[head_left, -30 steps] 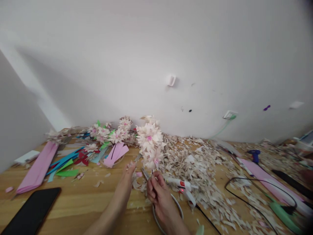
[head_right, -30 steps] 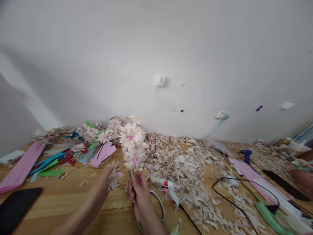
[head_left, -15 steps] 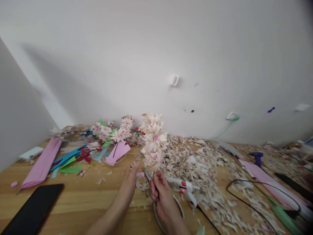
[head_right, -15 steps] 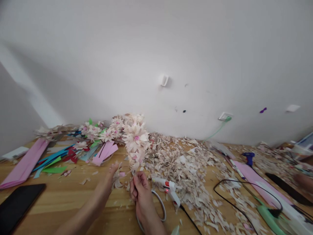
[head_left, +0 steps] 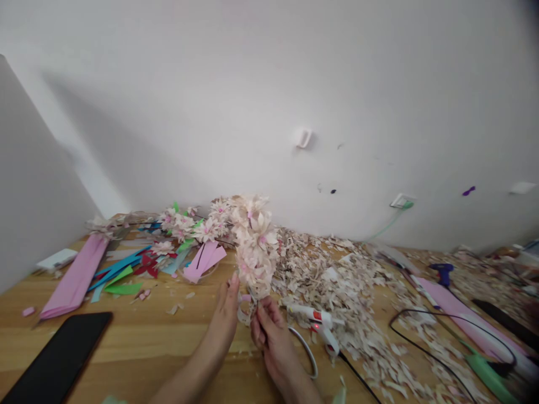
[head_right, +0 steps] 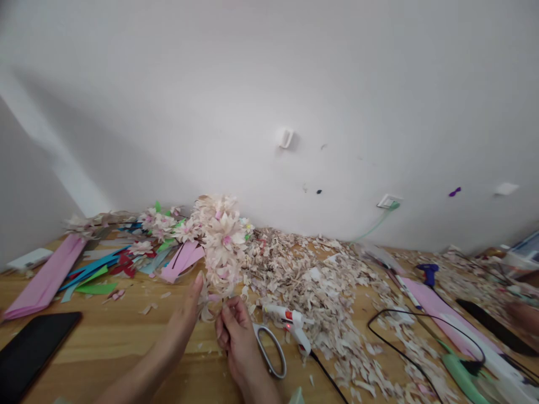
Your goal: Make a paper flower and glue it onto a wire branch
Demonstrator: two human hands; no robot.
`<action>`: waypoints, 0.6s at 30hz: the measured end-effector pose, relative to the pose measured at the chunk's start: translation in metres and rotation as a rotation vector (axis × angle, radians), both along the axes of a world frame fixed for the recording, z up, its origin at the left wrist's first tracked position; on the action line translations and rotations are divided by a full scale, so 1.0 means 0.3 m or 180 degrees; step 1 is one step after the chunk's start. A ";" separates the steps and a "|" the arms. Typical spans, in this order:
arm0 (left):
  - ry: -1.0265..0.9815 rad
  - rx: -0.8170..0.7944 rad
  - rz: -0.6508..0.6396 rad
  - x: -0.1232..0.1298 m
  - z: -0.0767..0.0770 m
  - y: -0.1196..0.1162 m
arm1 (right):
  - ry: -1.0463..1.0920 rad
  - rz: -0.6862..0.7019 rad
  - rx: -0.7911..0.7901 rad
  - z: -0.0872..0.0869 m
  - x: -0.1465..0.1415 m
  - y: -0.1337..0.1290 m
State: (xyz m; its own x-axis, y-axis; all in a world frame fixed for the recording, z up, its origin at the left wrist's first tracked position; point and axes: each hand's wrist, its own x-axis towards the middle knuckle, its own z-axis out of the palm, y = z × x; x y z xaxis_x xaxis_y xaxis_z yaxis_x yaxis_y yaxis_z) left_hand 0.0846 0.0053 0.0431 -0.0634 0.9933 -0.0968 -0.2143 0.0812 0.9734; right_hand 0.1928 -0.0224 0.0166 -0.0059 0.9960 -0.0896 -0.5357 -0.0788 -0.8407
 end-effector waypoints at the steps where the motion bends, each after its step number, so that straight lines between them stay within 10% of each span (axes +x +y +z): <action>1: 0.0119 -0.0049 0.0084 0.002 0.010 -0.004 | 0.0012 0.0027 -0.0036 -0.003 -0.002 -0.001; 18: 0.0229 -0.0040 0.0054 0.014 0.083 -0.027 | -0.0171 0.0286 -0.0042 0.011 -0.016 -0.010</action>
